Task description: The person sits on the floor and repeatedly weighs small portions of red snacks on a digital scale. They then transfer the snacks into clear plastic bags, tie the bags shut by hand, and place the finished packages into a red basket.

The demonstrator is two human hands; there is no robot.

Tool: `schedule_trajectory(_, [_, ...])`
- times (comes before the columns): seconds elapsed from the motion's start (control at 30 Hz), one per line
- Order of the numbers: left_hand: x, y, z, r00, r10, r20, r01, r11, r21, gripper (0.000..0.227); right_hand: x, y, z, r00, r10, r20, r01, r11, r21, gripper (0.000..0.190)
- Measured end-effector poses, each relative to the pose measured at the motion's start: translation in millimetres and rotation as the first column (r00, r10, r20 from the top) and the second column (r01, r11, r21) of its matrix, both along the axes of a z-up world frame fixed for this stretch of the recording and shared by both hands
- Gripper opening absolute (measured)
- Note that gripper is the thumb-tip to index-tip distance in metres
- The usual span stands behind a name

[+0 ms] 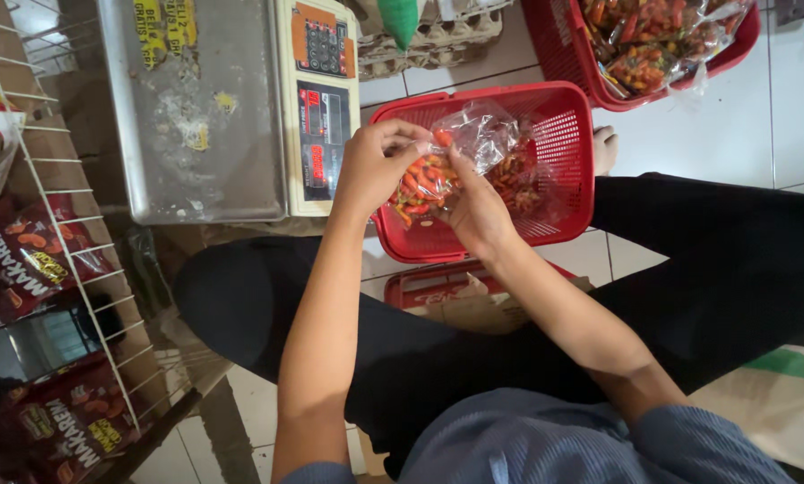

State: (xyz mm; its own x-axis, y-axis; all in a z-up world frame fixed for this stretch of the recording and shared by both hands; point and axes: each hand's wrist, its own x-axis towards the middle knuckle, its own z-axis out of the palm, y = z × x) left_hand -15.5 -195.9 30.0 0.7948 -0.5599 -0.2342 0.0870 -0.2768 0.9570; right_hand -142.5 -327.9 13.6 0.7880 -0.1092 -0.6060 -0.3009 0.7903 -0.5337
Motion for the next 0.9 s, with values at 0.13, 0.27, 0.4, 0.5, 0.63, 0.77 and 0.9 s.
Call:
schedule_trajectory(0.13, [-1, -2, 5, 0.999, -0.022, -0.036, 0.023, 0.999, 0.038, 0.022, 2, 0, 6, 0.999, 0.013, -0.029, -0.013, 1.0, 0.003, 0.038])
schedule_trajectory(0.27, [-1, -2, 8, 0.997, -0.063, -0.048, 0.064, 0.998, 0.012, 0.03, 1, 0, 7, 0.998, 0.044, 0.036, -0.045, 0.999, 0.03, 0.039])
schedule_trajectory(0.4, [0, -3, 9, 0.994, -0.106, -0.03, 0.107, 0.993, 0.05, 0.037, 1, -1, 1, 0.998, 0.052, 0.039, -0.055, 0.993, 0.1, 0.041])
schedule_trajectory(0.5, [-1, -3, 10, 0.989, -0.144, -0.015, 0.145, 0.986, 0.077, 0.044, 1, -2, -2, 0.999, 0.049, 0.007, -0.049, 0.993, 0.109, 0.042])
schedule_trajectory(0.63, [-1, -2, 8, 0.978, -0.207, -0.016, 0.208, 0.972, 0.112, 0.055, 2, -2, -6, 0.999, 0.025, -0.039, -0.02, 0.994, 0.112, 0.039])
schedule_trajectory(0.77, [-1, -3, 6, 0.972, -0.235, -0.009, 0.234, 0.961, 0.15, 0.062, 2, -3, -14, 1.0, -0.01, -0.022, 0.014, 0.983, 0.185, 0.04])
schedule_trajectory(0.9, [-2, -2, 5, 0.969, -0.23, -0.089, 0.242, 0.957, 0.162, 0.067, 0, -3, -24, 0.997, -0.066, -0.042, 0.073, 0.976, 0.204, 0.041])
